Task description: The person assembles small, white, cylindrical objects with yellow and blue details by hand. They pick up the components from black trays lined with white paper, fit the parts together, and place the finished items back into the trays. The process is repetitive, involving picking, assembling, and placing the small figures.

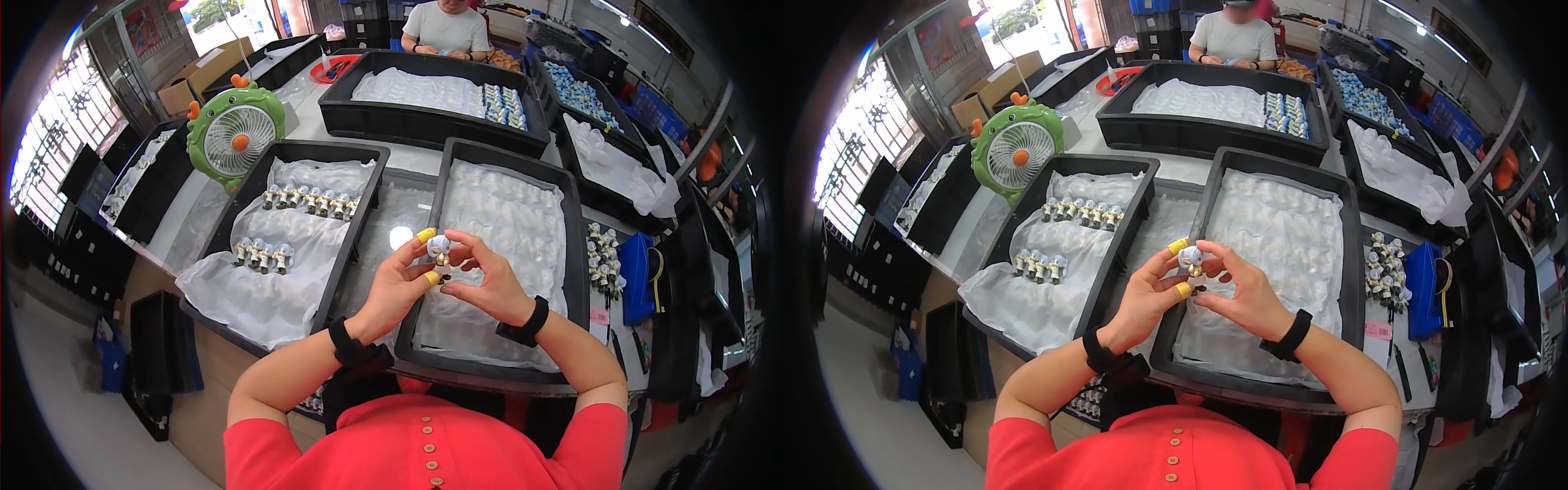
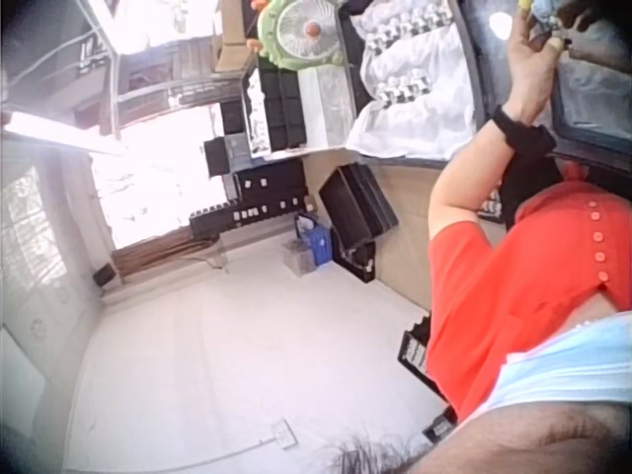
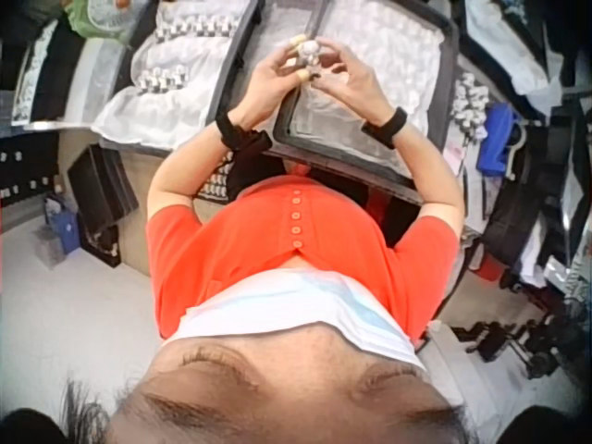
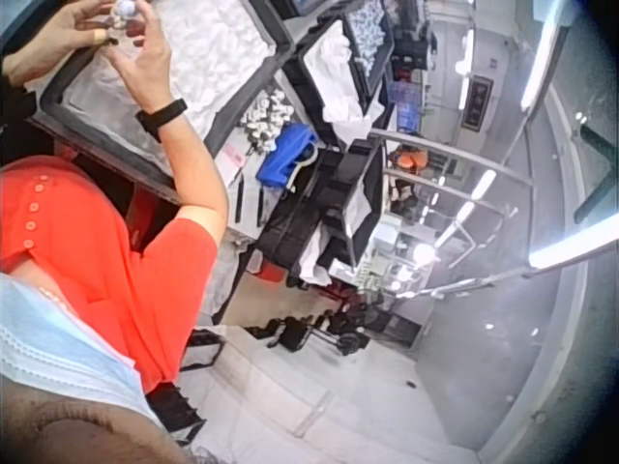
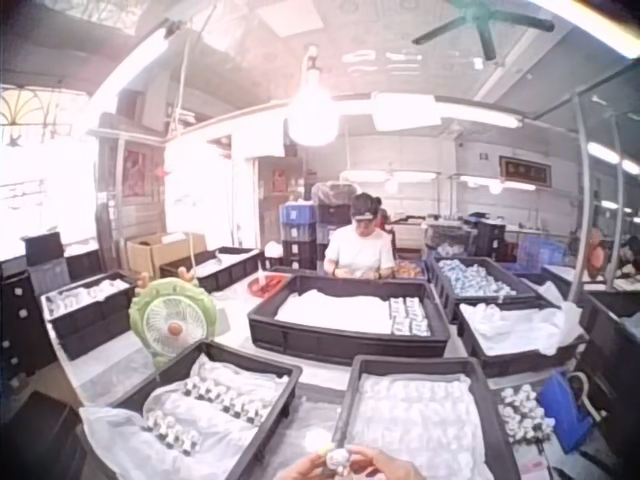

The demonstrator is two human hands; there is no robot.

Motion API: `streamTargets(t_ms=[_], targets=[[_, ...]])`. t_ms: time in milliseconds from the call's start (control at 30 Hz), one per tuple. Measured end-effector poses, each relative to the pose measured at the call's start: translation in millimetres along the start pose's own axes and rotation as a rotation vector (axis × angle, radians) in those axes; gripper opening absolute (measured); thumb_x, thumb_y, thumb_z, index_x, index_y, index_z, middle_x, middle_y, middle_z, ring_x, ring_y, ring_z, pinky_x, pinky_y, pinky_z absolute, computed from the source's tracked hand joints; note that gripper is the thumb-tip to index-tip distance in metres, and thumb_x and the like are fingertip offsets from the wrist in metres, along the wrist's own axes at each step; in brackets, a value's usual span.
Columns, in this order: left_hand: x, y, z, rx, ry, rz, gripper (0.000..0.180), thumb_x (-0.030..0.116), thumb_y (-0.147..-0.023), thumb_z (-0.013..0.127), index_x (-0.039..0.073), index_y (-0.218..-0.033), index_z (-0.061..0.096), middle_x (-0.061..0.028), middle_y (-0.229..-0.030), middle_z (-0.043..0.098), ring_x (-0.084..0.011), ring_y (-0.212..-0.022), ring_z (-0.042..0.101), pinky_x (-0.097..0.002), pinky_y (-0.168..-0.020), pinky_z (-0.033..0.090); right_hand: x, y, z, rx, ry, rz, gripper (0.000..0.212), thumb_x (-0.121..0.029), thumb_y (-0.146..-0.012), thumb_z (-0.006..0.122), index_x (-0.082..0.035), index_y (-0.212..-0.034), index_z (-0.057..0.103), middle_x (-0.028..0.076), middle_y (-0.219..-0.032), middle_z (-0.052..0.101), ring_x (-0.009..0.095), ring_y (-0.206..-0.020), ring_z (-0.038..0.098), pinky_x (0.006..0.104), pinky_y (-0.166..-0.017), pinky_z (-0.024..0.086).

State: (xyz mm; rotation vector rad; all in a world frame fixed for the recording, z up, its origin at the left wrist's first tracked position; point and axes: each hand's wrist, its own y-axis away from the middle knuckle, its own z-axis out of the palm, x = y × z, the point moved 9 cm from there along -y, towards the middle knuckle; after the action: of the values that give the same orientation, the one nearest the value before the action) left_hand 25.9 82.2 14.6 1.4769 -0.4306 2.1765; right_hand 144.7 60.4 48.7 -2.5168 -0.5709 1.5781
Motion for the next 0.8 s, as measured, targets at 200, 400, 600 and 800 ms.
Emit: streamTargets(t_ms=[200,400,600,800], targets=[[-3,0,1,-0.03,-0.011,0.003,0.063,-0.006,-0.086,0.053,0.005,-0.144,0.03,-0.0092,-0.13,0.046,-0.018,-0.112,0.056,-0.027,-0.088,0.048,-12,0,-2,0.036,0.149,-0.092,0.073,-0.009,-0.067,0.08,-0.012,-0.132,0.046,0.01,-0.117,0.051,0.023,-0.108,0.052,0.0334,-0.086,0.046],[-1,4,7,-0.084,0.009,0.022,0.064,0.002,-0.087,0.063,0.006,-0.142,0.031,-0.0085,-0.124,0.049,-0.0163,-0.108,0.055,-0.0297,-0.088,0.049,-28,1,-5,0.139,0.306,-0.28,0.069,-0.009,-0.065,0.08,-0.012,-0.125,0.049,0.013,-0.124,0.045,0.033,-0.114,0.047,0.0398,-0.095,0.043],[-3,5,6,-0.114,-0.048,0.086,0.061,0.006,-0.088,0.063,0.005,-0.141,0.032,-0.009,-0.123,0.05,-0.0175,-0.109,0.056,-0.031,-0.09,0.049,-38,6,0,0.174,0.421,-0.431,0.069,-0.005,-0.063,0.08,-0.01,-0.124,0.048,0.013,-0.126,0.045,0.034,-0.114,0.046,0.0406,-0.094,0.042],[-1,2,3,-0.078,0.144,-0.02,0.056,0.012,-0.093,0.058,0.005,-0.142,0.032,-0.0075,-0.12,0.051,-0.0155,-0.108,0.056,-0.028,-0.089,0.048,-36,0,-5,0.145,0.334,-0.326,0.071,-0.009,-0.061,0.082,-0.007,-0.124,0.048,0.013,-0.126,0.046,0.032,-0.112,0.047,0.0394,-0.094,0.042]])
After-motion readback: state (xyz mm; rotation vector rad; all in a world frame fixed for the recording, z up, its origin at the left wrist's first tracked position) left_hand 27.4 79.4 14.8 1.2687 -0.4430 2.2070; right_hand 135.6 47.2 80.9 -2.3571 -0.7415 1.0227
